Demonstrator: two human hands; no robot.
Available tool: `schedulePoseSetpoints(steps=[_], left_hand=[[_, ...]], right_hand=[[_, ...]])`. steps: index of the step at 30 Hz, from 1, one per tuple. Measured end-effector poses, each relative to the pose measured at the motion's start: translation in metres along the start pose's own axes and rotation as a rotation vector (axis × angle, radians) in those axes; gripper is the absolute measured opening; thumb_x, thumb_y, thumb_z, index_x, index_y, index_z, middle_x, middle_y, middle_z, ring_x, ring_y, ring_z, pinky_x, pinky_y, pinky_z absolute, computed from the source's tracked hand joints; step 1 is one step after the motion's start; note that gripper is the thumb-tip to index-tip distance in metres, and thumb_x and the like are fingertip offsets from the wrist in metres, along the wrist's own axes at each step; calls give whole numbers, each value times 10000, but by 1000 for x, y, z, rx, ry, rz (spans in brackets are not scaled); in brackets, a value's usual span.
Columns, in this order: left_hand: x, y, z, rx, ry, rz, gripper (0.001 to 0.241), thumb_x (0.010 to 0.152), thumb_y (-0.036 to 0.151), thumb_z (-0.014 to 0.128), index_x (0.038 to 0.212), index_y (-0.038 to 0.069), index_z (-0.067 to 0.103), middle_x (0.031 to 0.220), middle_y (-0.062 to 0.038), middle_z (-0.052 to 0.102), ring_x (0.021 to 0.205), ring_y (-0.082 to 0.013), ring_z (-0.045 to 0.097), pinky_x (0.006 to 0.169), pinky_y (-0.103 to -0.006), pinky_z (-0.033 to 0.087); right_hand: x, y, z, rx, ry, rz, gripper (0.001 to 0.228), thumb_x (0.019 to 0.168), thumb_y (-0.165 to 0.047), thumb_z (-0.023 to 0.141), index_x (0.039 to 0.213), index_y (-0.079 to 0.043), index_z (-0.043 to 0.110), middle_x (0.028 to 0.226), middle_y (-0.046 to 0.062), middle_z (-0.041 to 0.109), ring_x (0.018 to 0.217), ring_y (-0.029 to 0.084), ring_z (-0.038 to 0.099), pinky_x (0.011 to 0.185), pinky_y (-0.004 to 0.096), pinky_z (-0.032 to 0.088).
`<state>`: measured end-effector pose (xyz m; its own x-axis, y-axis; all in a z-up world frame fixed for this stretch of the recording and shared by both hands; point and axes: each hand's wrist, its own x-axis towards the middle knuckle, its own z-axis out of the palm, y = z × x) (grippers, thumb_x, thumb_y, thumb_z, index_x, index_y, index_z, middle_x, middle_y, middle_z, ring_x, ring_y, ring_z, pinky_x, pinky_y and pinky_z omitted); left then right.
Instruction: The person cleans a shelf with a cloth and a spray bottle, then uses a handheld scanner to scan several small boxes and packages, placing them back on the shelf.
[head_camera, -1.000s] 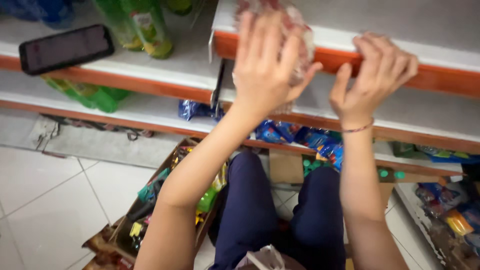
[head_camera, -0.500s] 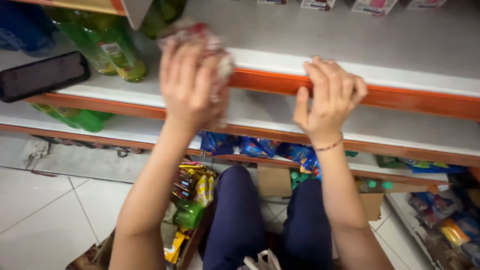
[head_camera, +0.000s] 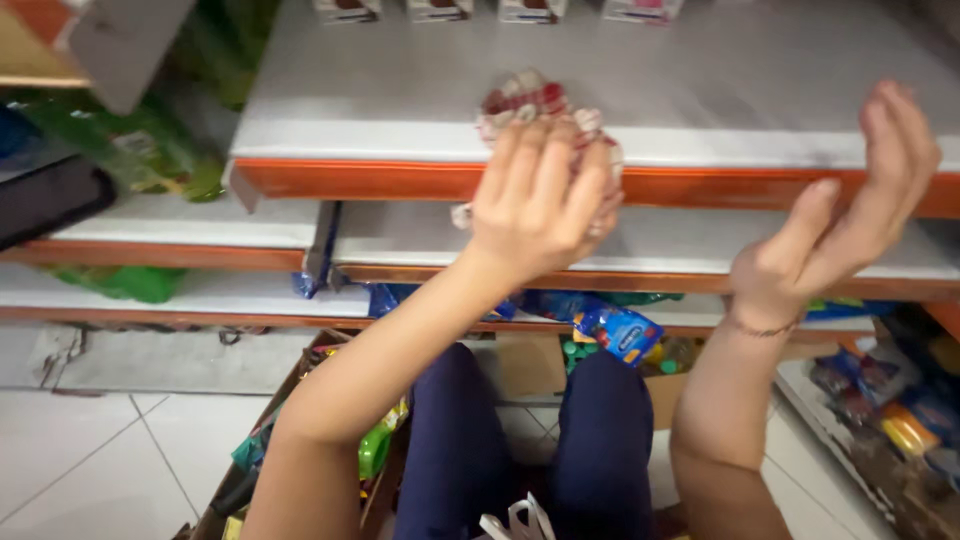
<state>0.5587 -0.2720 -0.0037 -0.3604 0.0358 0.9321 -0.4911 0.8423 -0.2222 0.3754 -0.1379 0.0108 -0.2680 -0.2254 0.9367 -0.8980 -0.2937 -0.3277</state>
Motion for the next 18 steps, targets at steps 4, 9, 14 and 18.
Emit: schedulePoseSetpoints(steps=[4, 9, 14, 18], left_hand=[[24, 41, 25, -35, 44, 29, 303, 953, 271, 562, 1099, 30, 673, 1078, -212, 654, 998, -346, 665, 967, -478, 536], [46, 86, 51, -57, 24, 36, 287, 950, 261, 569, 1085, 27, 666, 1021, -178, 642, 951, -314, 646, 960, -442, 515], [67, 131, 77, -47, 34, 59, 254, 976, 246, 571, 1084, 32, 656, 1025, -167, 638, 959, -299, 635, 962, -421, 505], [83, 170, 100, -32, 8, 90, 247, 1002, 247, 552, 1070, 37, 661, 970, -133, 612, 908, -276, 606, 958, -412, 505]], right_hand=[[-9, 44, -43, -244, -99, -10, 375, 1155, -225, 466, 1394, 27, 609, 1495, 217, 534, 1424, 388, 516, 1230, 516, 427], [-34, 77, -70, -386, -138, 88, 363, 1159, -204, 477, 1423, -6, 629, 1567, 207, 513, 1477, 392, 472, 1270, 494, 384], [-38, 97, -96, -370, -65, 100, 427, 1156, -155, 538, 1551, 2, 500, 1629, 188, 407, 1563, 377, 372, 1282, 460, 283], [-43, 115, -119, -385, -1, 157, 406, 1114, -138, 562, 1508, -40, 547, 1614, 171, 427, 1543, 349, 418, 1267, 439, 314]])
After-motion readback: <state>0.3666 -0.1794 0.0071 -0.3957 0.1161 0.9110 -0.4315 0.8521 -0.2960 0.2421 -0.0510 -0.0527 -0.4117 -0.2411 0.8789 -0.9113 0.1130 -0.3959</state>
